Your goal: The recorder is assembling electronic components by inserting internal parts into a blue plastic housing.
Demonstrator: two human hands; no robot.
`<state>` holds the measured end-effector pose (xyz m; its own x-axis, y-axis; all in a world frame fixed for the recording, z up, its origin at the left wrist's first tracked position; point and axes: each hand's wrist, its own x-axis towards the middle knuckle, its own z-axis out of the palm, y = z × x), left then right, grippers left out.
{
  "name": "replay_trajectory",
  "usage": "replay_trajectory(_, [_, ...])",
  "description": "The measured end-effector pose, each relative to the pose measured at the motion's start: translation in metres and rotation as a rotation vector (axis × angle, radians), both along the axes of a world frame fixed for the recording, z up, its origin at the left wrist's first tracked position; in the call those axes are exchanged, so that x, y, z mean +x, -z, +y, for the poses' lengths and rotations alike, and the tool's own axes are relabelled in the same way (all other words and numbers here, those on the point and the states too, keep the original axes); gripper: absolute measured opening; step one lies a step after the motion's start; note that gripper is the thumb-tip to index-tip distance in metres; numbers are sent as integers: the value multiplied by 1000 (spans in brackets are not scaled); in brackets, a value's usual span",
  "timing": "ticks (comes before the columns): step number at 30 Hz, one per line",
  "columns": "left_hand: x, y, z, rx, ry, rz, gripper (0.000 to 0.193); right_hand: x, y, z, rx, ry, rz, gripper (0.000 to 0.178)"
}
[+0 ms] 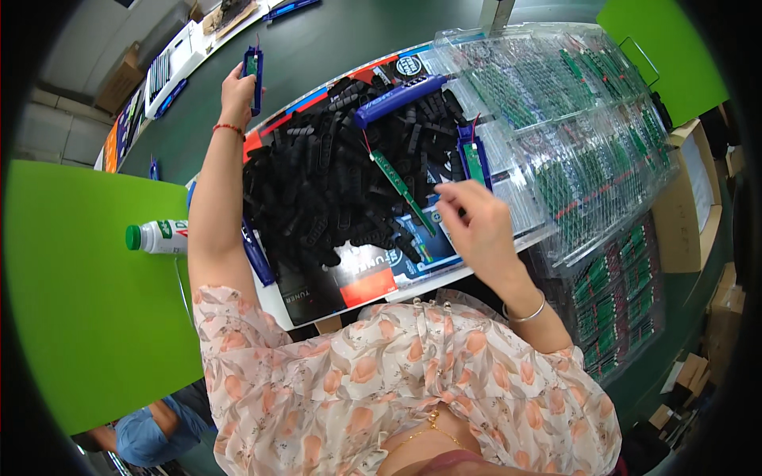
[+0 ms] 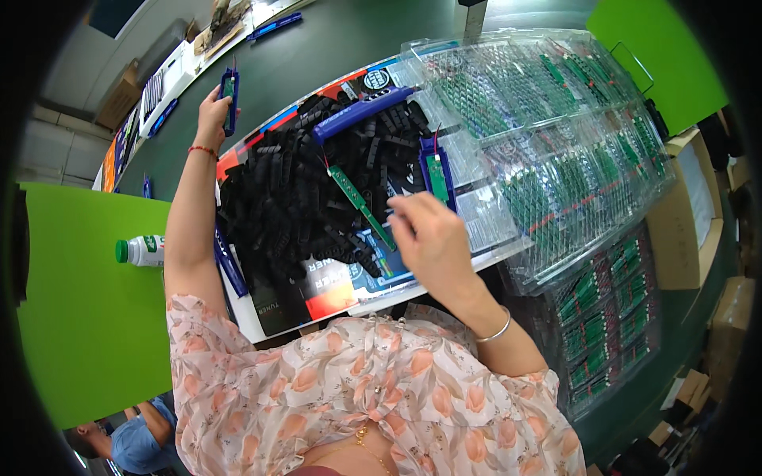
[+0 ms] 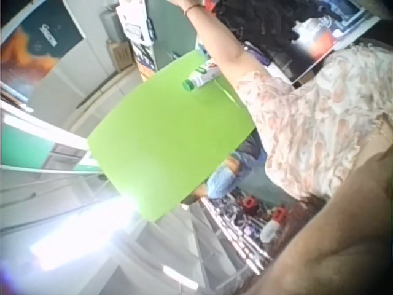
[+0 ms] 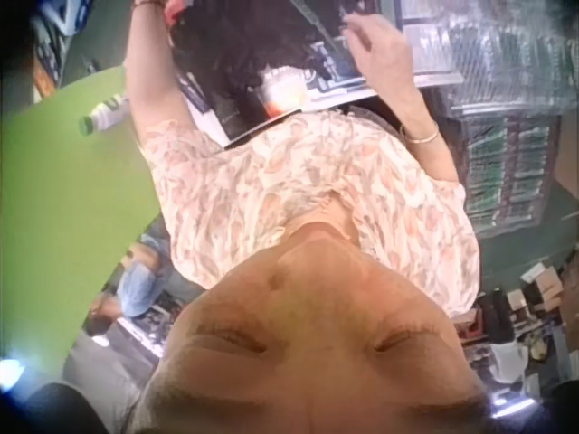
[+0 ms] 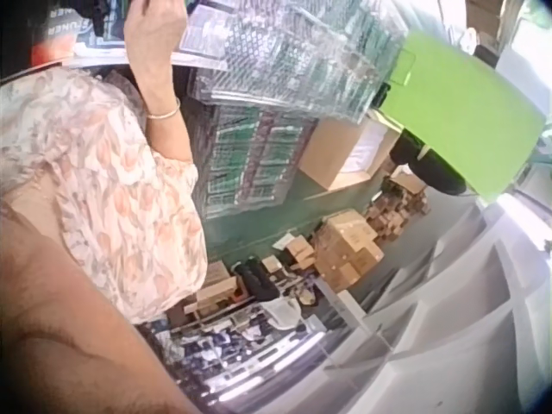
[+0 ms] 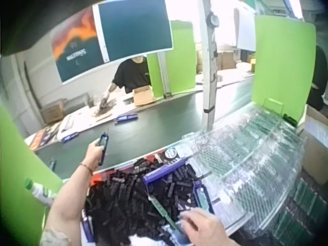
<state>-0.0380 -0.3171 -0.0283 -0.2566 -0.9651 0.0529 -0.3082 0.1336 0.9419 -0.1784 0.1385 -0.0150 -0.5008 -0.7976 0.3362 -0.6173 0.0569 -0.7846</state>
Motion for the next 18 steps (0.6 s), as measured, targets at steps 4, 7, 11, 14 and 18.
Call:
replay_trajectory(4, [-12, 60, -74, -200, -60, -333, 57, 16, -3, -19, -20, -69, 75, 24])
replay_trajectory(7, [-42, 62, -61, -178, -8, -523, 55, 16, -6, -40, -37, -53, 261, 31])
replay_trajectory(11, [-35, 65, -54, -490, -267, -892, 52, 19, -9, -40, 4, -95, 225, 29])
replay_trajectory(14, [-63, 20, 5, -818, -150, -875, 45, 9, -2, -35, 19, -40, 198, 24])
replay_trajectory(18, [-96, -10, 89, -550, 568, -354, 31, -14, -2, -46, -5, 110, 261, 18])
